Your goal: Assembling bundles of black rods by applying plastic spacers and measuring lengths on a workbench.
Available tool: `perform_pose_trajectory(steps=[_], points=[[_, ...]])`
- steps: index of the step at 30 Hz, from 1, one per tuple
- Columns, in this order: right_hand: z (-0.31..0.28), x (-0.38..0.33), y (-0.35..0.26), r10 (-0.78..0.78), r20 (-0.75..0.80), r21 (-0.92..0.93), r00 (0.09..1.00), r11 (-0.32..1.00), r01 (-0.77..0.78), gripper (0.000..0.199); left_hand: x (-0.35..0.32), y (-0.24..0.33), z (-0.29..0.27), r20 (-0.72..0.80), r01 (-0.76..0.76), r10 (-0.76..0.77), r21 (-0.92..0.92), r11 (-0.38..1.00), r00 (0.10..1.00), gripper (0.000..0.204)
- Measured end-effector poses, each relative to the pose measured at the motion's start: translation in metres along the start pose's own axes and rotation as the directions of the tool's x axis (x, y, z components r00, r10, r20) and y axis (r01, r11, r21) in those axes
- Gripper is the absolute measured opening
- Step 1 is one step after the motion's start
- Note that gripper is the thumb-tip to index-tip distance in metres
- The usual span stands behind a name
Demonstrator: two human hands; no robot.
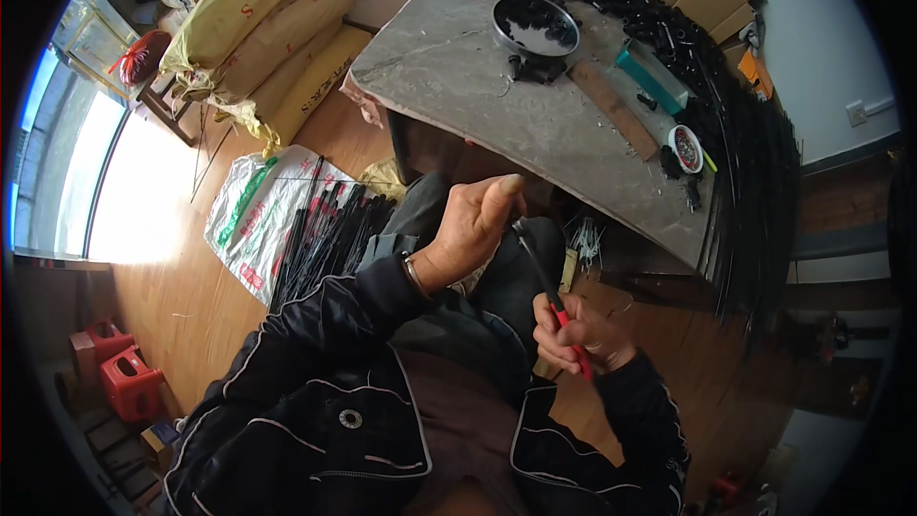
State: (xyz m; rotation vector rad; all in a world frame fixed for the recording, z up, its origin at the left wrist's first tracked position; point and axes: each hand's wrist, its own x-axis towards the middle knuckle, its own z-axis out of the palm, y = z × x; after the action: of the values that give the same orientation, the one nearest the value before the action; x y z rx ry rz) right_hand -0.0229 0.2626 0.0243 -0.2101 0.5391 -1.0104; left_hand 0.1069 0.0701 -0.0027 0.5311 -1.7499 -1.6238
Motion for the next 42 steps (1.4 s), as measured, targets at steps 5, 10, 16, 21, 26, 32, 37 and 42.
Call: perform_pose_trajectory(steps=[5,10,16,21,26,32,37,42], points=[[0.027,0.004,-0.026,-0.512,-0.226,-0.972,0.829,0.175,-0.157,0.028,0.003,-0.008,-0.003,-0.044,0.061,-0.064,-0.070,0.996,0.997,0.058],[0.017,0.004,0.004,-0.124,-0.367,-0.413,0.922,0.910,-0.042,0.041,0.002,-0.002,-0.007,0.015,0.105,-0.104,-0.168,0.980,0.994,0.055],[0.022,0.008,-0.024,0.041,-0.393,-0.589,0.919,0.757,-0.285,0.022,-0.003,-0.001,-0.009,0.010,0.090,-0.089,-0.075,0.993,0.996,0.062],[0.036,0.013,-0.026,-0.566,-0.265,-0.954,0.781,0.033,-0.299,0.029,-0.002,0.001,-0.005,0.016,0.099,-0.098,-0.068,0.993,0.995,0.063],[0.030,0.018,-0.016,-0.141,-0.402,-0.687,0.905,0.700,-0.195,0.030,-0.001,0.001,-0.009,0.136,0.177,-0.167,-0.067,0.982,0.976,0.064],[0.023,0.012,-0.018,-0.067,-0.378,-0.635,0.923,0.745,-0.206,0.031,0.005,0.003,-0.009,0.244,0.222,-0.198,-0.072,0.972,0.949,0.063],[0.030,0.016,-0.019,-0.070,-0.389,-0.598,0.918,0.777,-0.195,0.030,0.006,0.000,-0.006,0.246,0.250,-0.199,-0.195,0.948,0.948,0.065],[0.022,0.019,-0.011,-0.094,-0.362,-0.612,0.927,0.774,-0.161,0.036,0.007,0.001,-0.006,0.250,0.246,-0.196,-0.191,0.950,0.948,0.067]])
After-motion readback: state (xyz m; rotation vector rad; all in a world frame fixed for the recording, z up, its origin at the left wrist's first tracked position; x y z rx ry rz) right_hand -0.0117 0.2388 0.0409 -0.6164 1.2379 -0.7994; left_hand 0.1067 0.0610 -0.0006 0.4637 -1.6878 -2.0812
